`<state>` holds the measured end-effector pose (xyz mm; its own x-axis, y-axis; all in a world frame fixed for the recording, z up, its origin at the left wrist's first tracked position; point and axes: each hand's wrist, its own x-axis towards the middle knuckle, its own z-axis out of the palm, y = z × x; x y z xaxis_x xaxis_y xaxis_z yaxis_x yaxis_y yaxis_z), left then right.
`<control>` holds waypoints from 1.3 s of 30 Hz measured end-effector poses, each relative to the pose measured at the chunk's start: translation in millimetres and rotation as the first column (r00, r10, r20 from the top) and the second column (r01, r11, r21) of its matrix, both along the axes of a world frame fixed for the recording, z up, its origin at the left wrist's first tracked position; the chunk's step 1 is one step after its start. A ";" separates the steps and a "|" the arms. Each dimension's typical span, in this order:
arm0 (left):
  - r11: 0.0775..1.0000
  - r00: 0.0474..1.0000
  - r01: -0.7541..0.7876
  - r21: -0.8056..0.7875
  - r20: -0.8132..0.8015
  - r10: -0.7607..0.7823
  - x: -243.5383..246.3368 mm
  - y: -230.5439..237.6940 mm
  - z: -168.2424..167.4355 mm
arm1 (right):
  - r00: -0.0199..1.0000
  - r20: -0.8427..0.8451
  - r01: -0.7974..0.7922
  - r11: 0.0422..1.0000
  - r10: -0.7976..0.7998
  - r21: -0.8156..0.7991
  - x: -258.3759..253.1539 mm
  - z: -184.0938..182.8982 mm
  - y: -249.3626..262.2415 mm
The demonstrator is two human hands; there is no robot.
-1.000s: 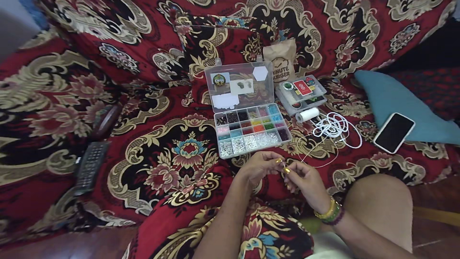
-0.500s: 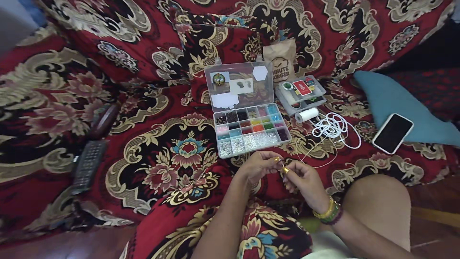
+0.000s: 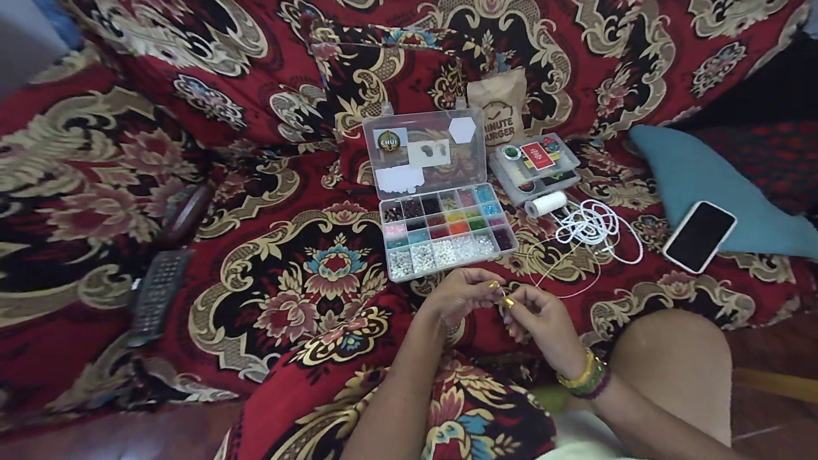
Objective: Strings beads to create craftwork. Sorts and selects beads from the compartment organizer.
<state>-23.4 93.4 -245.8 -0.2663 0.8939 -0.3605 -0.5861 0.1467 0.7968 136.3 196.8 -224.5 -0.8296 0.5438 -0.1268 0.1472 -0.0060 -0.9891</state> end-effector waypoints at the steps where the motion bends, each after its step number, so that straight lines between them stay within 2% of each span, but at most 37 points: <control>1: 1.000 1.000 -0.001 0.008 0.002 0.001 0.1 -0.2 -0.8 | 1.000 0.001 -0.001 1.000 0.001 0.002 0.2 -0.2 -0.1; 30: 0.999 0.998 0.037 0.008 -0.057 -0.036 -0.9 0.0 -0.7 | 0.999 0.039 -0.002 1.000 0.002 -0.008 1.3 -2.1 1.4; 39: 0.993 0.968 0.108 0.055 -0.231 -0.092 -3.9 -2.3 -3.4 | 0.997 0.068 -0.040 0.999 0.041 -0.018 4.0 -1.4 2.4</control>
